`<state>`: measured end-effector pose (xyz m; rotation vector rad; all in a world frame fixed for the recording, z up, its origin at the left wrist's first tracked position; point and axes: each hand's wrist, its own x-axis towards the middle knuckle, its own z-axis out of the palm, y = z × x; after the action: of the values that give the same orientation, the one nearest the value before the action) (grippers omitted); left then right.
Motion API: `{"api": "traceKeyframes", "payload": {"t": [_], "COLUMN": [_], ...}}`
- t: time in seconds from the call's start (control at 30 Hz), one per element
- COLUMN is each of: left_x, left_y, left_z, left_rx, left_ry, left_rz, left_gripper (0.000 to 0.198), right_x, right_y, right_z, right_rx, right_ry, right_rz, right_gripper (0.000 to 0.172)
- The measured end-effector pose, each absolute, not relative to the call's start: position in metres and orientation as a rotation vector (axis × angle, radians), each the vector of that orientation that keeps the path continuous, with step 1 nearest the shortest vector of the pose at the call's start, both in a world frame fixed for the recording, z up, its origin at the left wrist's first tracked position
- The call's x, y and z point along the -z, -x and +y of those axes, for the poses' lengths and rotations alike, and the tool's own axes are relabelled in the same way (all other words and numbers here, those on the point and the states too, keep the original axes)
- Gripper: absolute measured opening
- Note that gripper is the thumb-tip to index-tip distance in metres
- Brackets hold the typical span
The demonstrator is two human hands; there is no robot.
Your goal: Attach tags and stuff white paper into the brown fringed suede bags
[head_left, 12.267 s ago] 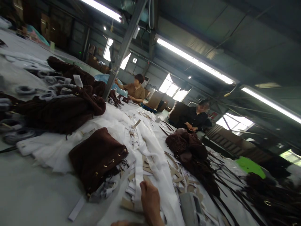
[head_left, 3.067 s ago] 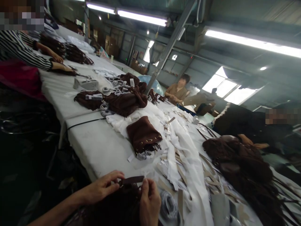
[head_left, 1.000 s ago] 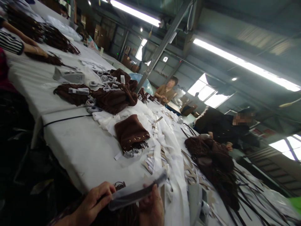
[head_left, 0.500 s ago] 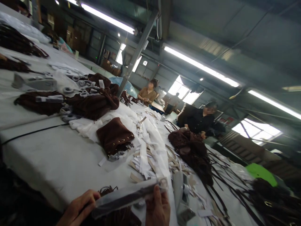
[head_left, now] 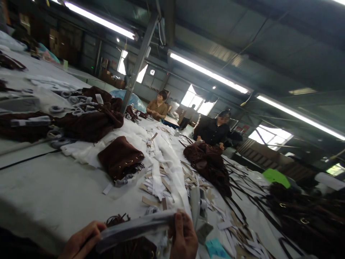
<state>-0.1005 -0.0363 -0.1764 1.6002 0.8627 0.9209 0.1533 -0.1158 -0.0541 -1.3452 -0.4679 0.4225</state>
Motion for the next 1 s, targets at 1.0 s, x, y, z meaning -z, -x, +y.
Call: {"api": "traceKeyframes", "payload": {"t": [1.0], "left_x": [0.038], "left_y": [0.058], "left_z": [-0.025], "left_rx": [-0.439], "left_ry": [-2.166], "left_rz": [0.738], "left_gripper": [0.036], "right_x": [0.048], "right_y": [-0.132], "right_z": [-0.134], "right_rx": [-0.322], "right_ry": [1.569], "right_rz": [-0.657], "right_gripper": [0.057]}}
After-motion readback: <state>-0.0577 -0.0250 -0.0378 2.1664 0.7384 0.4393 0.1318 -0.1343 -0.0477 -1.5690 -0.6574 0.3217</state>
